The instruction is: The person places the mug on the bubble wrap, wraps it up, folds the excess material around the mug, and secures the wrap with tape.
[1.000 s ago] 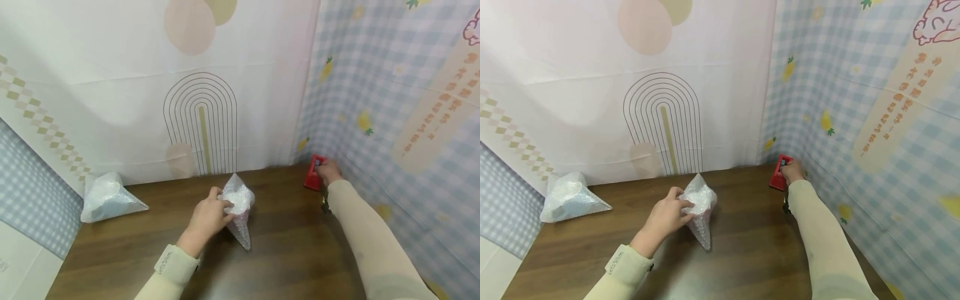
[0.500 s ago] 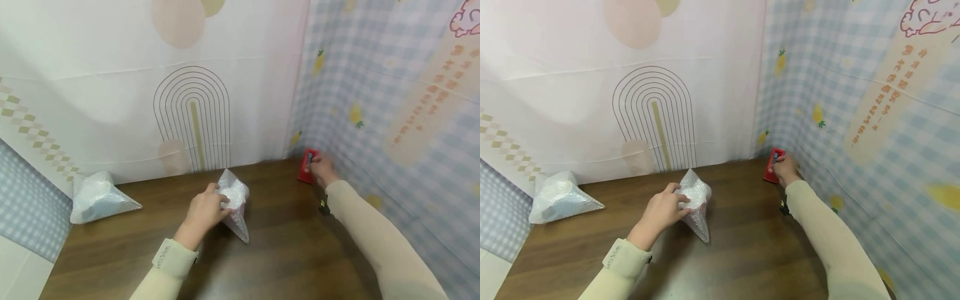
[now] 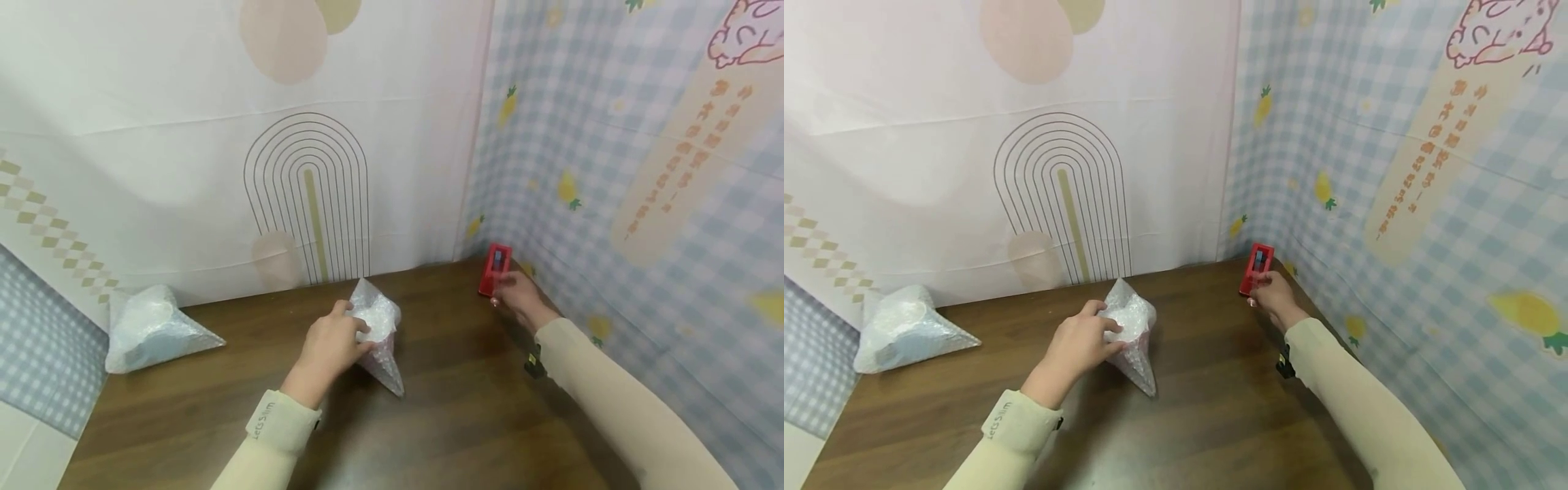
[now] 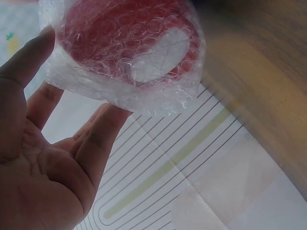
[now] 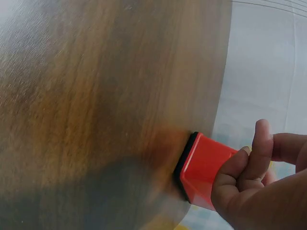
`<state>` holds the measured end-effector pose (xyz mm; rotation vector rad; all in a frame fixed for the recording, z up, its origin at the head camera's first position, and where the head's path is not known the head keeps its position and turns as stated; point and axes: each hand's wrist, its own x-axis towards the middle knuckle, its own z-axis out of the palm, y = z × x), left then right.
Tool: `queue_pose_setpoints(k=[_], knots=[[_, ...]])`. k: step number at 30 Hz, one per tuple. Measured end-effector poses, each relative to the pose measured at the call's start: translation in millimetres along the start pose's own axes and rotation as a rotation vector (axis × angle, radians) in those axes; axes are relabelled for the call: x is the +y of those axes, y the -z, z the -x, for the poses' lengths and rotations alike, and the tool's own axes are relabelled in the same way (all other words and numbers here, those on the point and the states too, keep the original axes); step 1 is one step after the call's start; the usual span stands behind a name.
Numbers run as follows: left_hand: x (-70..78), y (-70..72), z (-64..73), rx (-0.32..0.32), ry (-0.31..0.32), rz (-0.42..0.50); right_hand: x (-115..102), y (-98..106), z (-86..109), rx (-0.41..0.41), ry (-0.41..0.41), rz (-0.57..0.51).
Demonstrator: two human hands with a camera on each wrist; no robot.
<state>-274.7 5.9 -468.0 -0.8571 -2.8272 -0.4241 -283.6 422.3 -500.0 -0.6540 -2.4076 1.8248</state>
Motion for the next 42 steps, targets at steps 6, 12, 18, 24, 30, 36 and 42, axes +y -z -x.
queue_pose_setpoints(k=[6,12,18,24,30,36,42], knots=[[-0.1,1.8,-0.3,-0.001,0.009,-0.009,9,-5,-5.8,-0.077,-0.039,0.003],[-0.3,0.2,0.0,-0.007,0.006,-0.014,21,-14,-15.8,0.033,-0.061,-0.008],[0.2,-0.3,1.3,0.008,0.005,-0.015,30,-23,-30.4,0.2,-0.062,-0.058],[0.9,-1.4,1.4,0.0,0.007,-0.027,42,-29,-32.9,0.221,-0.068,0.01],[4.0,-2.6,1.7,0.004,-0.02,-0.034,56,-29,-31.4,0.18,-0.09,-0.025],[4.3,-0.7,0.1,0.011,-0.002,-0.031,53,-26,-32.7,0.171,-0.106,-0.121],[4.2,-1.4,-0.5,0.003,-0.002,-0.03,50,-25,-32.2,0.236,-0.078,-0.008]])
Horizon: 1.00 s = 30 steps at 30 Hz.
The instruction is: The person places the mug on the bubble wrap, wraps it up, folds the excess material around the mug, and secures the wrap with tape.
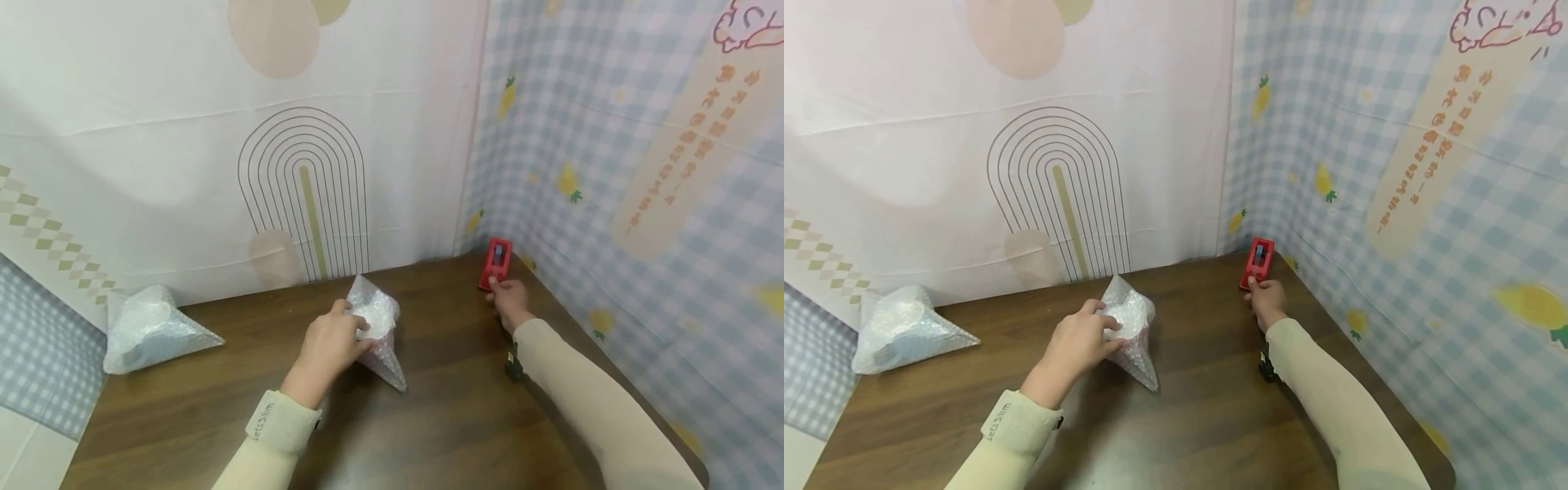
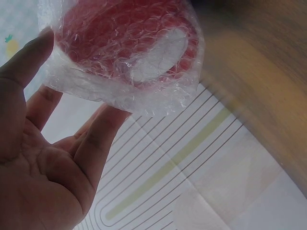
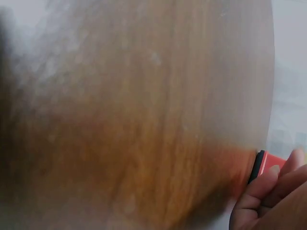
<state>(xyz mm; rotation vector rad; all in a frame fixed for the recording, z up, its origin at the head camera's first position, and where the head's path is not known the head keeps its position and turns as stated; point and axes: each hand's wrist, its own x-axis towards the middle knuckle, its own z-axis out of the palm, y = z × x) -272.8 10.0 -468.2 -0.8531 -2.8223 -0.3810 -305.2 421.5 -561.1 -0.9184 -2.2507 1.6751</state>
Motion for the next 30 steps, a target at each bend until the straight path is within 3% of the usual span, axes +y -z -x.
queue_pose_setpoints(k=[13,20,30], knots=[[-2.1,-5.3,0.6,0.004,0.003,-0.014,-6,0,-1.1,0.019,0.058,0.068],[-0.5,-5.0,0.2,0.008,-0.001,-0.016,-8,-5,-7.2,0.072,0.022,0.055],[0.8,-4.5,-0.1,0.023,-0.002,-0.03,-11,3,-10.2,0.038,0.004,0.086]])
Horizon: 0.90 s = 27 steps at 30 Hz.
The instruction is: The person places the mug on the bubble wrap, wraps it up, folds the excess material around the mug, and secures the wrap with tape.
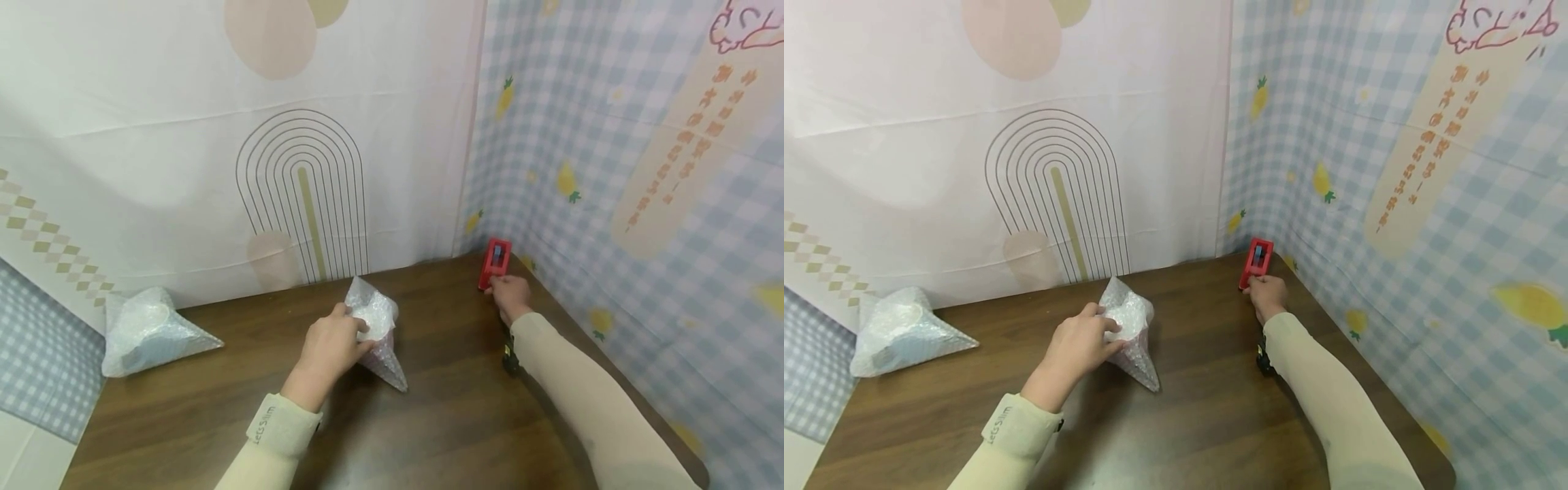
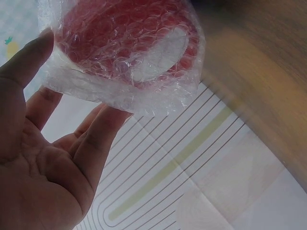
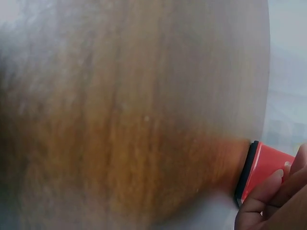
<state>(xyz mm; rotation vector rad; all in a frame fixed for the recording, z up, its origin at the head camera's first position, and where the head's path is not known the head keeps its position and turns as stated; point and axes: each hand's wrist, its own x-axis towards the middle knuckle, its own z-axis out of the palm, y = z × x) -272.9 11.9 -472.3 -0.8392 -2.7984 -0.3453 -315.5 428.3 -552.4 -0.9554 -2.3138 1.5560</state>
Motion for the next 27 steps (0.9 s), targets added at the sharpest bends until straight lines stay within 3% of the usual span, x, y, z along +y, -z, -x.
queue_pose_setpoints(k=[15,23,27], knots=[[2.0,-0.8,1.0,0.023,-0.008,-0.013,-4,10,-5.3,-0.076,-0.011,0.036],[1.6,0.5,1.5,-0.005,0.007,-0.009,-11,13,-2.2,-0.074,-0.031,0.079],[2.0,-0.1,1.2,0.0,0.009,-0.01,-13,13,-0.3,-0.069,-0.047,0.04]])
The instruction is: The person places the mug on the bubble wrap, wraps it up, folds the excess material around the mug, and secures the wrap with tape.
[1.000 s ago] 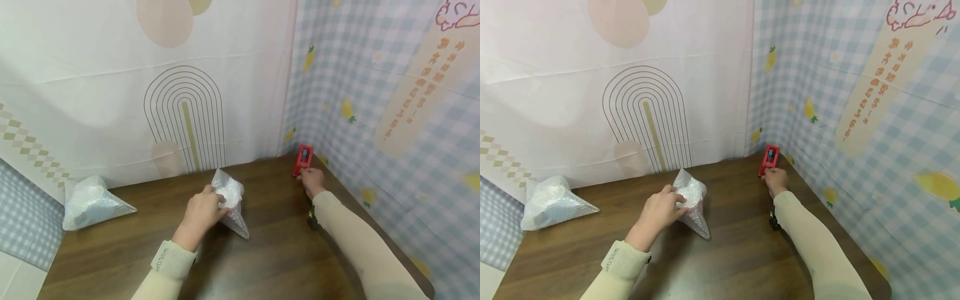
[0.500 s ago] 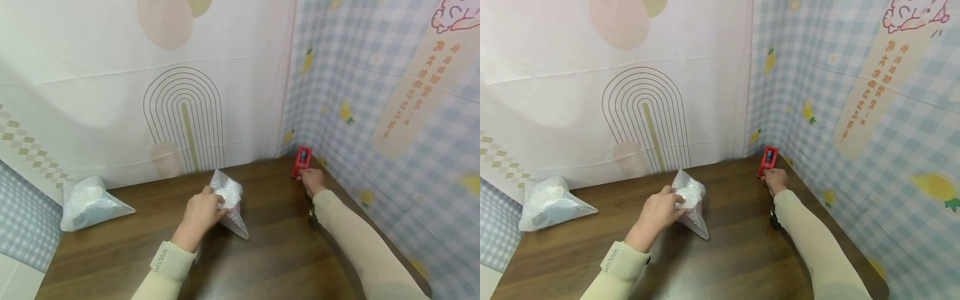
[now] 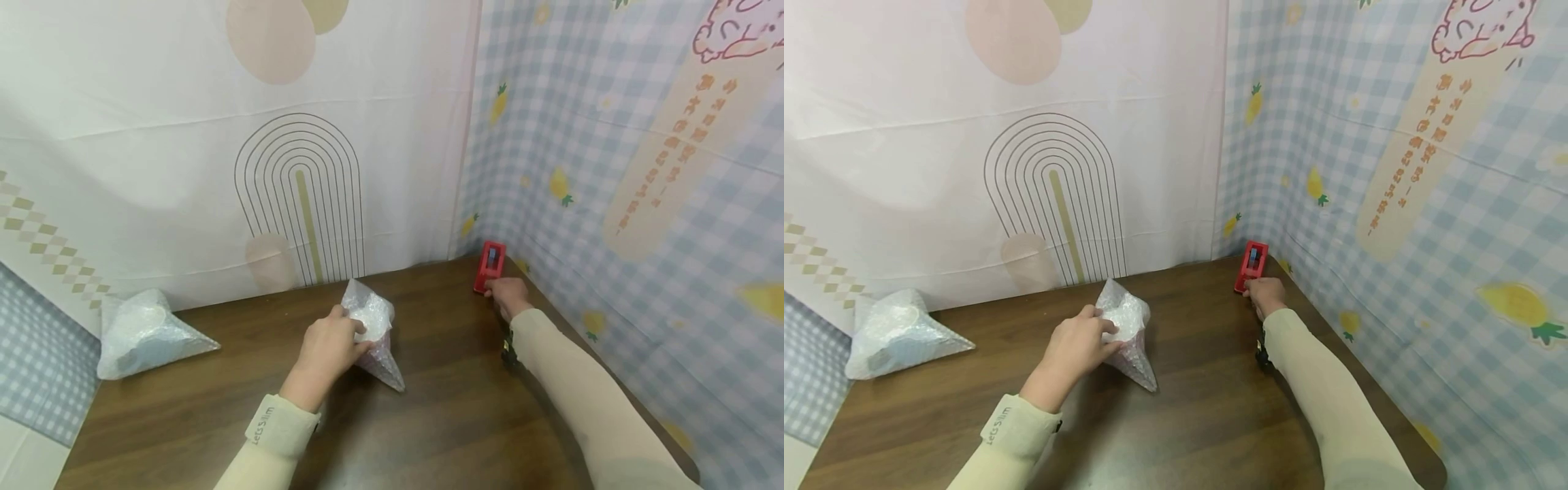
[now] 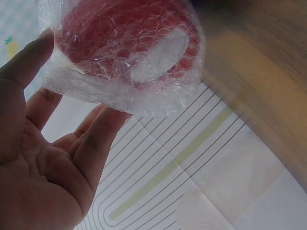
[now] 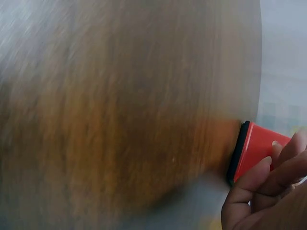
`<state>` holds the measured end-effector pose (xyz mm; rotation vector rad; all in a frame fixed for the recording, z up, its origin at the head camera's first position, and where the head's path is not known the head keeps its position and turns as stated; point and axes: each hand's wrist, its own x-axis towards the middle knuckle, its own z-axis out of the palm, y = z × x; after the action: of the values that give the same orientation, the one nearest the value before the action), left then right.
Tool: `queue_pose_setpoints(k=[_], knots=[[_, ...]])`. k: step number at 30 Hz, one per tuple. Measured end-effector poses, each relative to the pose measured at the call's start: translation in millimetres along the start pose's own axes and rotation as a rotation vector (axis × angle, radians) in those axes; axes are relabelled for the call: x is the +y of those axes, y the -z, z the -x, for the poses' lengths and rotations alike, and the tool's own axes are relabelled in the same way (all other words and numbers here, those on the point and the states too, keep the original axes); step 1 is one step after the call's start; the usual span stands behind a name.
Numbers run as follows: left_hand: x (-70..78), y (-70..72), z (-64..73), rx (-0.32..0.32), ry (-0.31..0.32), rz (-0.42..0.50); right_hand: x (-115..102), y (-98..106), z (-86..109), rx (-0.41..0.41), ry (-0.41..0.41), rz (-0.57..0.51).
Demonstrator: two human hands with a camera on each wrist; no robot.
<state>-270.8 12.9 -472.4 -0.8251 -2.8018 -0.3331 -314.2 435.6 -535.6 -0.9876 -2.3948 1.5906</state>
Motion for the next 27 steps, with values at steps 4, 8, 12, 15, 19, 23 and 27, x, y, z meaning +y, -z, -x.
queue_pose_setpoints(k=[4,8,12,15,19,23,27], knots=[[0.6,-0.1,-0.5,0.004,-0.001,-0.004,0,-1,-0.6,0.005,0.004,-0.009],[1.6,0.9,0.3,-0.004,-0.002,-0.007,1,1,-2.2,-0.011,0.032,0.027],[1.6,1.5,0.2,-0.007,-0.002,-0.008,1,2,-1.7,-0.016,0.031,0.048],[1.7,1.2,0.3,-0.008,0.002,-0.005,1,2,-1.0,-0.013,0.029,0.057],[2.1,0.4,1.5,-0.001,0.005,-0.001,2,1,-3.7,-0.007,0.021,0.068],[2.2,-0.5,1.4,0.014,0.001,-0.001,4,1,-7.8,-0.012,0.01,0.07],[2.6,-1.4,0.7,0.021,-0.005,-0.002,6,0,-10.6,-0.018,0.001,0.034]])
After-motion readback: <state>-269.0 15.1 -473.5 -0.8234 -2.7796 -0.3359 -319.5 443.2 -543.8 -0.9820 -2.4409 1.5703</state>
